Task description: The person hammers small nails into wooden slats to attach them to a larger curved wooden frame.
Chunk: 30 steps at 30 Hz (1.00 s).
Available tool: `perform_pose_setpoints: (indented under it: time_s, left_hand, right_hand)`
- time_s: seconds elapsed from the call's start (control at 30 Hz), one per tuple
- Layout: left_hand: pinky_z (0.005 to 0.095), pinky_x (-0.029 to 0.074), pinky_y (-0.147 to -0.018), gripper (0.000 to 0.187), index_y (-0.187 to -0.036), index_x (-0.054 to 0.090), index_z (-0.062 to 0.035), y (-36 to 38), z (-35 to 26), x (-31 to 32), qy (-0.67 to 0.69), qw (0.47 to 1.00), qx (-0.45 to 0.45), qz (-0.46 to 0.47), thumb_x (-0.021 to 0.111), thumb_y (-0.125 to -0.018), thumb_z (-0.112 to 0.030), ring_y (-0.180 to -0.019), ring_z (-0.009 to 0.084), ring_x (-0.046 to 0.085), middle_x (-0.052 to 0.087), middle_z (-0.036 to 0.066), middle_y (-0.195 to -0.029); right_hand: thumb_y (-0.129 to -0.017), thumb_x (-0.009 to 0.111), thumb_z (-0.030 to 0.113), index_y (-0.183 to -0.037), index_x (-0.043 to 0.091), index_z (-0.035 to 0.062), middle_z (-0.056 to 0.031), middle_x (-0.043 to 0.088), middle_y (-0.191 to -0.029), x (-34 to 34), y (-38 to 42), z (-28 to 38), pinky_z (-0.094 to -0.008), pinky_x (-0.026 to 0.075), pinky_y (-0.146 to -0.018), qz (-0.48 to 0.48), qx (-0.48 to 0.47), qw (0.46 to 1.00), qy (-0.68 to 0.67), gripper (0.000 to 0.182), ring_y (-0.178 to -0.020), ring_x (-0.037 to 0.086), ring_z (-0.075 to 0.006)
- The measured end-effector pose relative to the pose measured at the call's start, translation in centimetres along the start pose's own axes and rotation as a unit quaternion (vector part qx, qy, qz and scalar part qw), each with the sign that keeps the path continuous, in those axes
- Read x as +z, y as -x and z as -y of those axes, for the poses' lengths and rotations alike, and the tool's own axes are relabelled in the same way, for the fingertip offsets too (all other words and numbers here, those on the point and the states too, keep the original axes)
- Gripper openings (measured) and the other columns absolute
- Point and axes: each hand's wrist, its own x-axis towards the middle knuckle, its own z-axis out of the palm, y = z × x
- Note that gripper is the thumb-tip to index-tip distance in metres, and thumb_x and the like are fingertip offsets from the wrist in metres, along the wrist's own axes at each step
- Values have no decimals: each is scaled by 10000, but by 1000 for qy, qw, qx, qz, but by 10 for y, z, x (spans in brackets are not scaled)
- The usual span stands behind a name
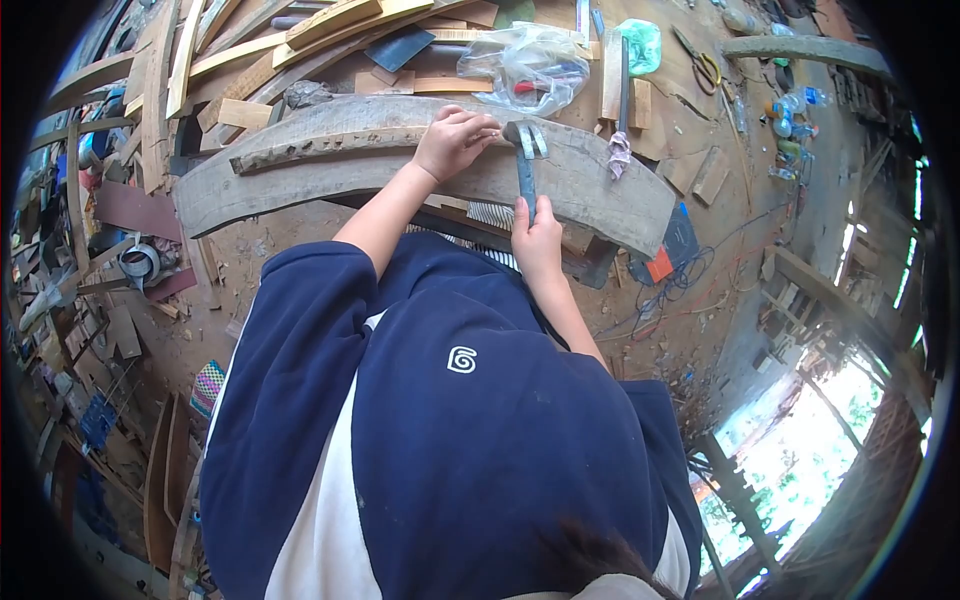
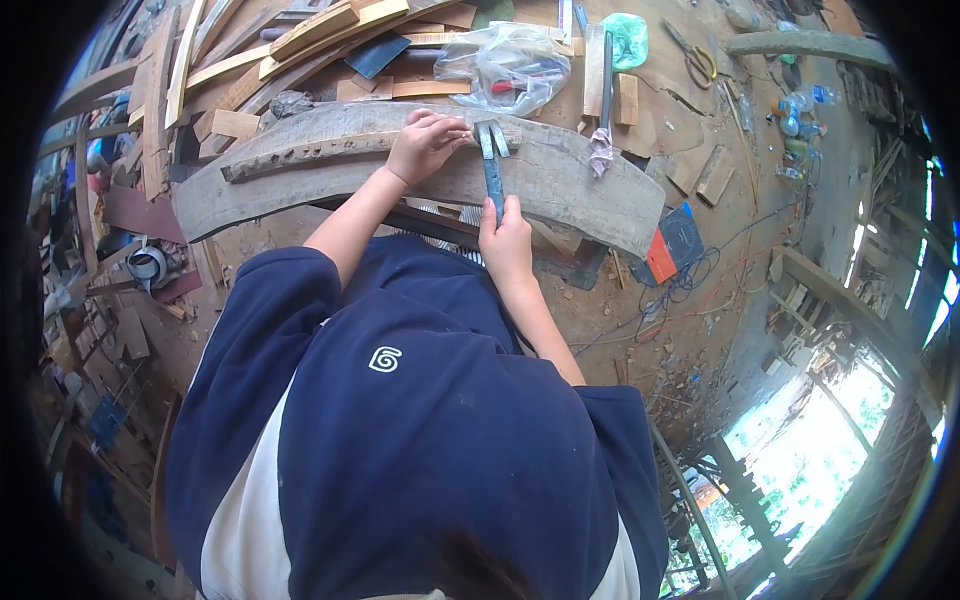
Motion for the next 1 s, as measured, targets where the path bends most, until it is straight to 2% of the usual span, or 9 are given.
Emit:
perform_pose_setpoints:
  time_s: [0.33,0.6,0.8,1.0]
  left_hand:
    - [316,445,-888,132,-947,710,-171,-2,-1,1,11,1000,-26,4,755,-828,-206,-856,134,695,747,-48,-993]
    - [342,455,-852,64,-867,734,-167,2,7,4,-20,999,-47,20,745,-811,-194,-858,195,655,709,-18,-853]
    - [345,467,-817,100,-876,763,-176,1,7,6,-10,999,-40,-17,774,-777,-175,-850,202,646,703,-6,-838]
    - [342,471,-787,97,-870,765,-178,1,5,6,-13,999,-41,-1,781,-774,-181,-819,200,643,701,-5,-823]
  right_hand:
    - [-1003,561,259,-871,454,12,-244,578,-625,4,2,-2,-485,436,-521,-13,-5,1000,-11,300,-592,601,-457]
    - [-999,566,258,-876,461,9,-243,587,-639,5,1,-6,-483,440,-529,-14,-2,1000,-6,297,-607,610,-453]
    - [-996,570,257,-877,476,5,-237,591,-642,3,1,-3,-480,444,-538,-6,8,1000,-20,293,-609,615,-443]
    - [-993,572,254,-870,481,6,-241,594,-647,3,0,-6,-480,445,-536,-1,12,1000,-18,292,-611,616,-447]
